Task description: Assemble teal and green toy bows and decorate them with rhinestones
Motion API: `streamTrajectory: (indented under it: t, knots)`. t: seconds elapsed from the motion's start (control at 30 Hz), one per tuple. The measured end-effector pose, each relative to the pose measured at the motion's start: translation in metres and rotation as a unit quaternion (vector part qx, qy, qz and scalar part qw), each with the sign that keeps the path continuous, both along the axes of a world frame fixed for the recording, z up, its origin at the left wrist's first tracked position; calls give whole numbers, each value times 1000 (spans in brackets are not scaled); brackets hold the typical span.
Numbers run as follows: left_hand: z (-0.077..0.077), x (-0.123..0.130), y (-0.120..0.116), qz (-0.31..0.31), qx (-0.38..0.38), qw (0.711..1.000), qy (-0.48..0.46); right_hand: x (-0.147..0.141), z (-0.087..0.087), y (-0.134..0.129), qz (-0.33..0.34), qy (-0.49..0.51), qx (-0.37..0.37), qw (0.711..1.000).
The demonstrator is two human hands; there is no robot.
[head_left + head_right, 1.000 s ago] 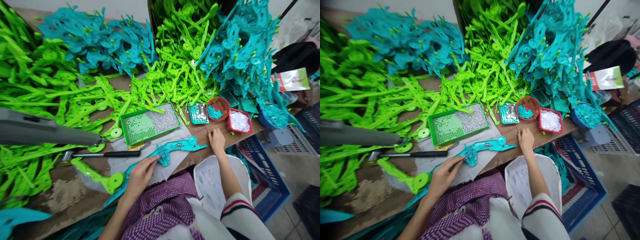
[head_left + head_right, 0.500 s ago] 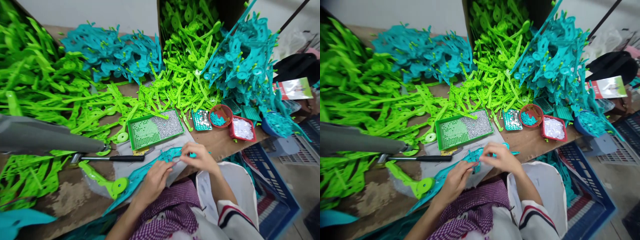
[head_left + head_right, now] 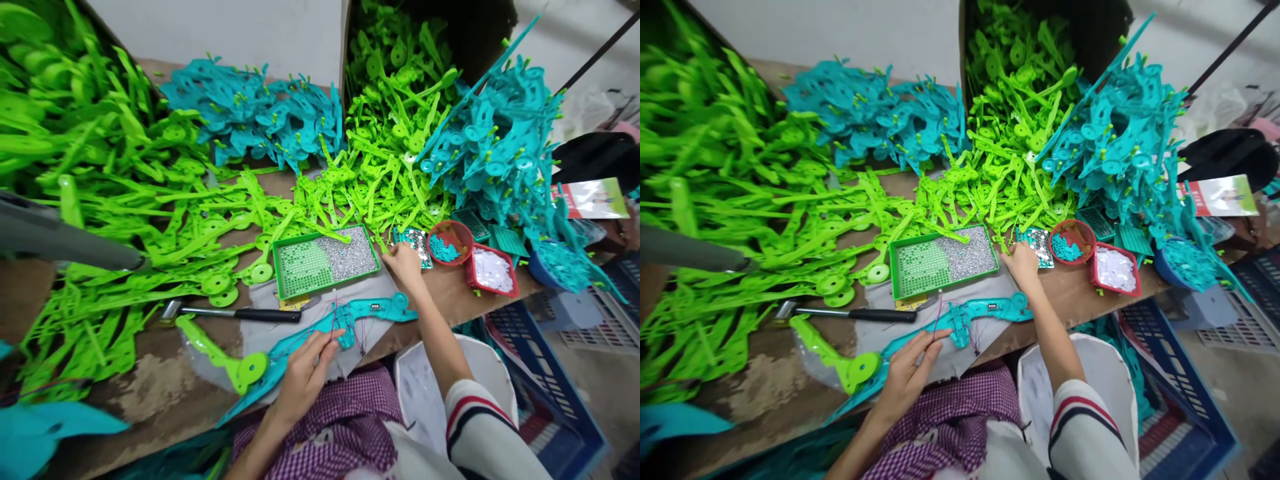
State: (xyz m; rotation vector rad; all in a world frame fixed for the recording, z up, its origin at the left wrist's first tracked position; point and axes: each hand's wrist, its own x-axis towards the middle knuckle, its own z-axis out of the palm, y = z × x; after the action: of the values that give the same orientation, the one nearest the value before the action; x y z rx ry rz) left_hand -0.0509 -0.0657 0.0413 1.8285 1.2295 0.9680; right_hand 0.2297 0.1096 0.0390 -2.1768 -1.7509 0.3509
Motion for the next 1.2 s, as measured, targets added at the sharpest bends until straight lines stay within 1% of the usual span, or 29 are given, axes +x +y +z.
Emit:
streamTrajectory:
  t: [0.03,0.07,0.13,0.17,0.2,0.27,0.3,0.33,0.4,0.43,0.5,0.57,0.6,0.63,0.67,0.7,0.73,0.77,0.8,0.83,0.87,0.9,0.93,1.0,1.03,1.07,1.1,1.13,1.2]
  knots:
    - [-1,1,1,-1,2,1000,-3,4,4,-7,-7,84,-16,996]
    - [-1,1,1,-3,7,1000,-7,6,7,-15,-11,177,-31,984]
    - [-3,4,5,-8,15,1000,-13,3,14,-26,-18,348,-41,936]
    - [-4,6,7,-7,17,1000,-16,-3,16,-29,-30,413,-29,910]
    - [-5,7,9,-3,18,1000,-20,-11,17,-29,-46,459,-8,887]
    - [-7,9,13,12,16,999,-28,-31,18,-26,-63,506,35,859]
    - [-8,10,14,21,15,999,-33,-40,18,-23,-58,515,47,854]
    - [-7,9,14,27,18,999,-35,-48,18,-23,-48,515,50,855]
    - [-6,6,10,28,34,998,-33,-53,18,-31,-12,484,30,874]
    - [-4,4,7,27,43,998,-28,-49,20,-40,7,456,16,890]
    - [-2,-2,3,28,53,998,-17,-32,28,-70,51,382,-12,923]
    - [2,-6,3,57,68,996,-8,-8,44,-105,116,315,-27,942]
    - [4,-7,6,80,84,993,-4,4,54,-122,159,293,-42,942]
    - [6,-6,10,101,103,989,-2,15,64,-136,212,277,-67,935]
    - [9,-4,16,114,119,986,0,26,75,-148,268,265,-95,921]
    - [12,-2,22,110,124,986,-2,35,84,-156,315,261,-121,905]
    - [15,2,27,86,114,990,-9,44,90,-161,347,265,-141,888]
    - [17,6,32,46,89,995,-19,52,94,-163,356,281,-154,878]
    - [18,12,35,5,55,998,-31,59,94,-163,337,310,-158,875]
    - [18,17,36,-23,18,999,-45,65,91,-161,293,355,-149,875]
    - [17,23,36,-30,-15,998,-59,68,84,-158,233,410,-128,873]
    - [14,29,35,-12,-41,996,-72,66,75,-155,166,468,-96,863]
    - [11,35,33,26,-58,994,-84,60,64,-152,99,521,-58,846]
    - [4,47,28,111,-70,986,-102,31,39,-151,-5,591,16,807]
    - [0,53,27,140,-68,982,-108,11,28,-152,-45,601,31,797]
    - [-2,58,25,158,-63,979,-112,-11,17,-155,-74,599,33,797]
    - [-4,63,25,167,-57,978,-116,-33,9,-159,-85,591,23,802]
    - [-5,67,25,168,-52,977,-119,-53,3,-162,-92,585,28,805]
    - [-5,72,28,158,-48,978,-127,-77,2,-164,-94,580,60,807]
